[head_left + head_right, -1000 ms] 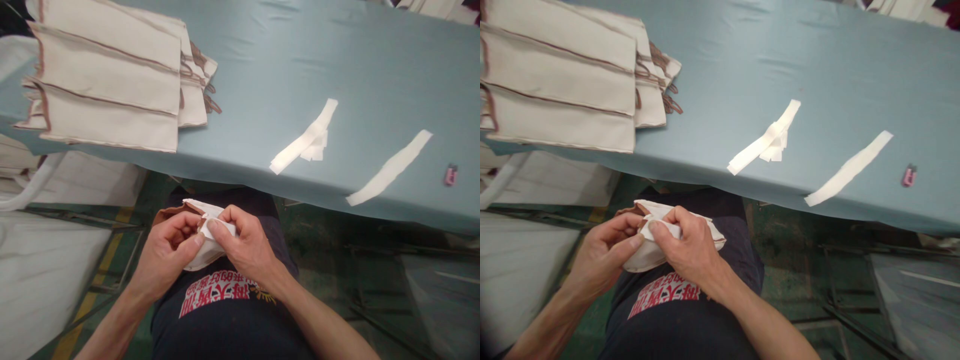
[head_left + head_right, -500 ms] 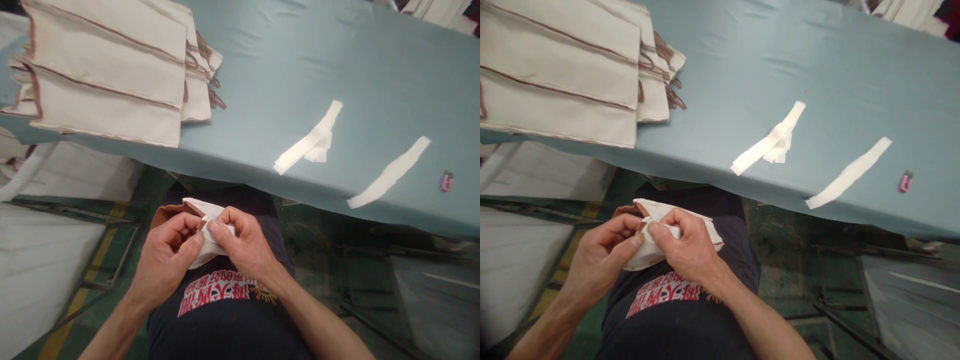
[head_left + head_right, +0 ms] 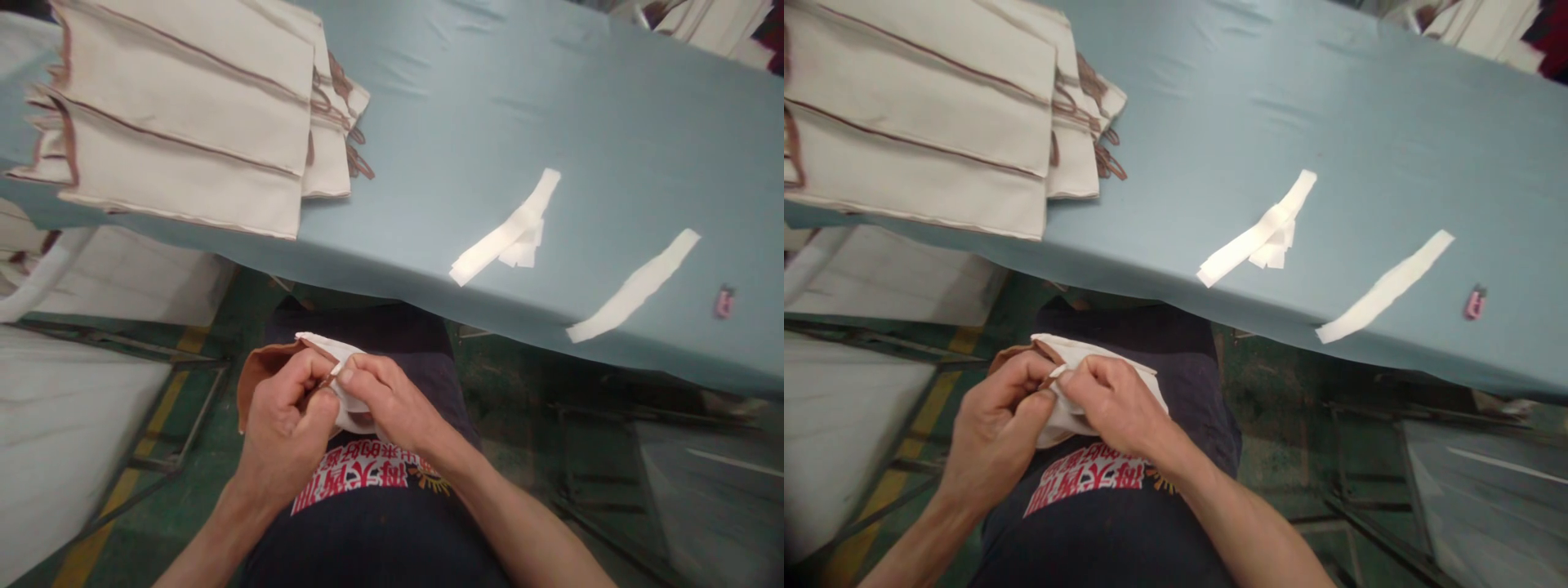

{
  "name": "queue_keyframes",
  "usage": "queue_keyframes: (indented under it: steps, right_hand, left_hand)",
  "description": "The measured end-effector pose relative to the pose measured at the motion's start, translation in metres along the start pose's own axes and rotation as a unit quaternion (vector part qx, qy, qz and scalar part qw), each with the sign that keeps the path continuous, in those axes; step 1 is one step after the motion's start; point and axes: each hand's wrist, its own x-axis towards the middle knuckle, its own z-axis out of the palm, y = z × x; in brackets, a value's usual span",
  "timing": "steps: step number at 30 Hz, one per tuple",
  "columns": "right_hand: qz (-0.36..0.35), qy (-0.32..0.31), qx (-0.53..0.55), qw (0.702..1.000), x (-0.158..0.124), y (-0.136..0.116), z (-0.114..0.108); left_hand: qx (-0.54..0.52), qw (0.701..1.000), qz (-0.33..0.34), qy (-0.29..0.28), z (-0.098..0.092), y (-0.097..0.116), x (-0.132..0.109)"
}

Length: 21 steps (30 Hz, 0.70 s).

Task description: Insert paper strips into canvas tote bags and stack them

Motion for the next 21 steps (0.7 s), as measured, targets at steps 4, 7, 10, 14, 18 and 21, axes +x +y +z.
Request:
queue_keyframes:
  steps: [4,7,10,14,18,21]
  right_hand:
    - [-0.042,0.053,0.036,0.997,0.001,0.004,0.014]
    - [-0.06,0.113,0.028,0.991,0.003,0.006,0.024]
    - [-0.038,0.094,0.081,0.992,0.005,0.006,0.023]
    - [-0.07,0.05,0.088,0.992,0.0,0.005,0.008]
    - [-0.059,-0.014,0.066,0.996,-0.018,0.005,-0.011]
    - [-0.02,-0.024,-0.007,0.999,-0.037,0.007,-0.027]
  left_hand:
    - [0.006,0.999,0.028,0.041,0.013,0.0,-0.004]
    - [0.001,0.998,0.047,0.048,0.017,0.003,-0.004]
    - [-0.048,0.999,0.007,0.011,0.01,0.007,0.001]
    - [-0.144,0.984,-0.066,-0.086,-0.013,0.008,0.012]
    - [-0.151,0.974,-0.116,-0.119,-0.036,0.006,0.019]
    - [-0.129,0.978,-0.117,-0.115,-0.046,0.011,0.022]
